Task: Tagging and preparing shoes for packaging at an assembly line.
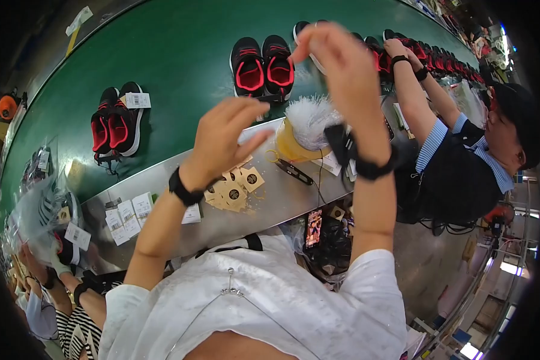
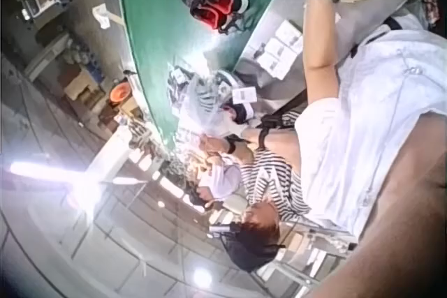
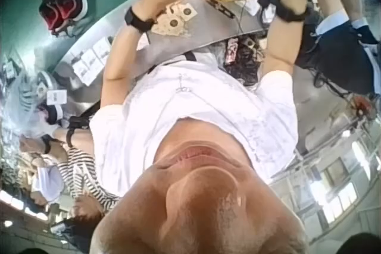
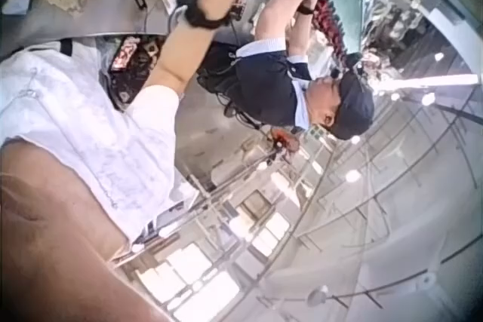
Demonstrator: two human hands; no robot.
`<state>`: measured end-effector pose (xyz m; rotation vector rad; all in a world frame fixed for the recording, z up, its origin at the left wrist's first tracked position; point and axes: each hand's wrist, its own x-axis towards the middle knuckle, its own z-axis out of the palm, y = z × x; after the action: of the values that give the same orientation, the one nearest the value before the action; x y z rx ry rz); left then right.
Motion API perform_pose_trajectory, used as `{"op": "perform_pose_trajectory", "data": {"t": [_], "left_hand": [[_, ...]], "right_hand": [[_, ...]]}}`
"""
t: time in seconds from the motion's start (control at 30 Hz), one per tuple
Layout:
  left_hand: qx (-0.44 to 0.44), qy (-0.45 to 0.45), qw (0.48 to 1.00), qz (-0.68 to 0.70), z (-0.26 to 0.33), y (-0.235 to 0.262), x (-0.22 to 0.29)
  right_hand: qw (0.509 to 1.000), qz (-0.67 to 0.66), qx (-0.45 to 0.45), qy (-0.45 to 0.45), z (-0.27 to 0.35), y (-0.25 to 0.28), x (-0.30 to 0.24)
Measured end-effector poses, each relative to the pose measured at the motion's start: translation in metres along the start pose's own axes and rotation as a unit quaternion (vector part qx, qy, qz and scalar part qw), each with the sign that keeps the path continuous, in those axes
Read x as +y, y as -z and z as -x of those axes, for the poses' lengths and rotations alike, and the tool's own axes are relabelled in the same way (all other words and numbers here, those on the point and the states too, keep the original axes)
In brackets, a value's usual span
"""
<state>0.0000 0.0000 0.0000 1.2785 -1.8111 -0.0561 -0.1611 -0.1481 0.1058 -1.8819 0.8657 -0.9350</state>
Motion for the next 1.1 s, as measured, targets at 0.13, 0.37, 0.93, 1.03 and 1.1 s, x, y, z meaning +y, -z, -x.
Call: {"op": "perform_pose_trajectory", "data": {"t": [0.13, 0.37, 0.93, 1.03, 1.1], "left_hand": [[-0.046, 0.038, 0.998, -0.028, -0.021, -0.041, -0.046], [-0.115, 0.032, 0.988, -0.101, -0.034, -0.109, -0.109], [-0.146, 0.144, 0.951, -0.230, 0.020, -0.037, -0.142], [-0.148, 0.236, 0.916, -0.287, 0.051, 0.019, -0.152], [-0.137, 0.213, 0.918, -0.306, 0.054, 0.031, -0.156]], "right_hand": [[0.979, 0.174, -0.049, 0.094, -0.078, 0.052, 0.063], [0.943, 0.299, -0.146, 0.033, -0.100, 0.088, 0.207], [0.760, 0.596, -0.229, -0.124, -0.136, 0.064, 0.256], [0.792, 0.559, -0.244, -0.028, -0.141, 0.019, 0.246], [0.821, 0.490, -0.290, -0.043, -0.129, -0.005, 0.205]]}}
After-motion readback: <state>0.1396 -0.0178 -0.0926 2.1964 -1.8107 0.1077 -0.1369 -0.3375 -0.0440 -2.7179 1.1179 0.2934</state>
